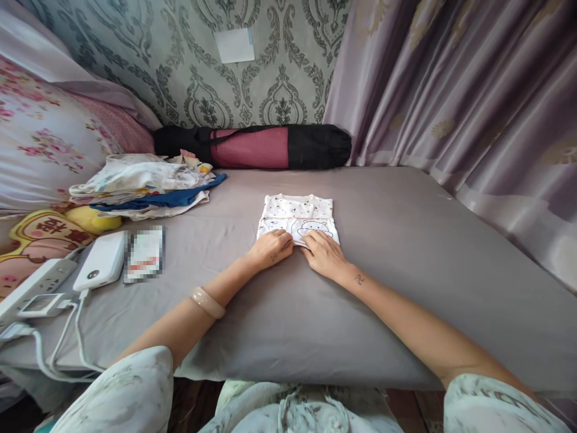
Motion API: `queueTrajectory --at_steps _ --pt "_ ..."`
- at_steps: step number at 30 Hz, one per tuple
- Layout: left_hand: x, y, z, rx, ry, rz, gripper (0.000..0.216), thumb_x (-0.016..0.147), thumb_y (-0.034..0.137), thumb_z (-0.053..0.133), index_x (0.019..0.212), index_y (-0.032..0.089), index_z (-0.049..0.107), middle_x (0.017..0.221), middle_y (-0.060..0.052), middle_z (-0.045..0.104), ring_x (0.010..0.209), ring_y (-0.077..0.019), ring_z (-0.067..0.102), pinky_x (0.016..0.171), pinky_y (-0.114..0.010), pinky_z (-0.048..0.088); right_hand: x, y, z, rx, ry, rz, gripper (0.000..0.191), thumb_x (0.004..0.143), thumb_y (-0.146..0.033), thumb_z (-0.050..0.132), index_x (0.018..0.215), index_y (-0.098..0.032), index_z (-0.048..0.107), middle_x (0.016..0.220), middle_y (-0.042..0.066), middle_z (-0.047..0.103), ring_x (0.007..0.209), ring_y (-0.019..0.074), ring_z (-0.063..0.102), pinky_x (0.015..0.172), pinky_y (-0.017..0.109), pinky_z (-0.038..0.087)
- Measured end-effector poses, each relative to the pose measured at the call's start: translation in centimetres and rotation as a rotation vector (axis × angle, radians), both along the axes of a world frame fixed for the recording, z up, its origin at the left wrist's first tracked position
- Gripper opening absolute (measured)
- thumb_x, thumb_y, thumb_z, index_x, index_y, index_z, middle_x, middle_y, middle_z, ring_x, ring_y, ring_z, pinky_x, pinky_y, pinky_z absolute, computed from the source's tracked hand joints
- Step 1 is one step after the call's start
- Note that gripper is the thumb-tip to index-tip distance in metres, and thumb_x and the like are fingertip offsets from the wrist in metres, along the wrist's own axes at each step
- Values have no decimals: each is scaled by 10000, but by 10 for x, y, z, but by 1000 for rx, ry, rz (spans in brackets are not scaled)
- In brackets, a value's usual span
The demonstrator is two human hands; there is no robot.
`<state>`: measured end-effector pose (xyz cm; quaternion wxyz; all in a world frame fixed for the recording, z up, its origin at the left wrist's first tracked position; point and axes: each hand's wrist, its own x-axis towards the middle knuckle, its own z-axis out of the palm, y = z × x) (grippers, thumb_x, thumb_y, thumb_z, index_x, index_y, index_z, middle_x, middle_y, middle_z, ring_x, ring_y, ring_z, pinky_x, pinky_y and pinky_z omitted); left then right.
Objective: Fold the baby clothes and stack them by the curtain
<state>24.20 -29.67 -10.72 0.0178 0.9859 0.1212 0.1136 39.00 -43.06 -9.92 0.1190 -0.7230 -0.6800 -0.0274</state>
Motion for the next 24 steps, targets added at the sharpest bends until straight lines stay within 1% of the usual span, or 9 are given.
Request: queueTrajectory --at_steps 3,5,9,11,13,15,17,21,24 --pt "-10 0 0 67 30 -66 252 975 259 376 1026 150 597 975 -100 634 929 -219 597 827 -337 479 11 -5 -3 9 -63 6 285 907 -101 443 1076 -183 658 1089 99 632 1037 237 550 894 346 446" --pt "-20 2 1 99 36 -109 286 970 200 341 1129 146 573 1080 -116 631 1012 -229 589 873 -354 471 20 -12 -6 36 -75 51 338 907 -69 415 1118 -182 653 1152 100 642 1064 236 564 895 356 465" --pt "-44 15 4 50 63 -149 509 843 45 387 1337 150 453 1356 -129 532 1249 -231 493 1007 -366 418 36 -23 -13 83 -41 160 454 913 -40 364 1272 -198 592 1312 89 599 1203 225 537 990 382 458" --pt "-53 23 6 11 104 -151 647 770 3 406 1398 155 398 1425 -125 482 1309 -233 448 1042 -380 396 39 -24 -12 81 0 168 492 903 -27 352 1302 -209 576 1328 79 594 1232 220 530 1013 390 454" --pt "-60 28 7 -19 137 -140 711 741 -19 397 1427 166 373 1449 -115 465 1330 -232 433 1055 -392 390 40 -22 -10 67 46 159 504 890 -23 354 1303 -208 577 1307 77 612 1215 215 551 1003 384 470" --pt "-63 31 6 -42 137 -128 688 761 -19 384 1421 177 398 1437 -110 485 1320 -226 451 1058 -396 394 39 -19 -9 63 79 146 513 872 -21 372 1311 -198 571 1304 80 615 1207 213 562 1002 379 477" --pt "-62 32 3 -59 102 -125 597 830 17 369 1397 187 440 1421 -105 506 1322 -221 453 1078 -405 381 40 -17 -10 61 91 158 537 858 -18 387 1339 -194 548 1336 81 593 1237 215 541 1033 391 458" --pt "-55 34 -6 -110 5 -151 416 974 165 317 1345 204 502 1418 -80 516 1349 -207 424 1124 -420 336 45 -14 -18 36 119 243 574 878 -7 348 1394 -210 498 1430 80 504 1341 215 435 1115 438 370" --pt "-51 39 -7 -186 -36 -149 385 995 205 307 1303 193 539 1351 -81 579 1279 -184 506 1095 -374 385 50 -15 -20 7 163 285 623 879 17 317 1429 -242 453 1468 65 455 1372 200 387 1133 447 344"
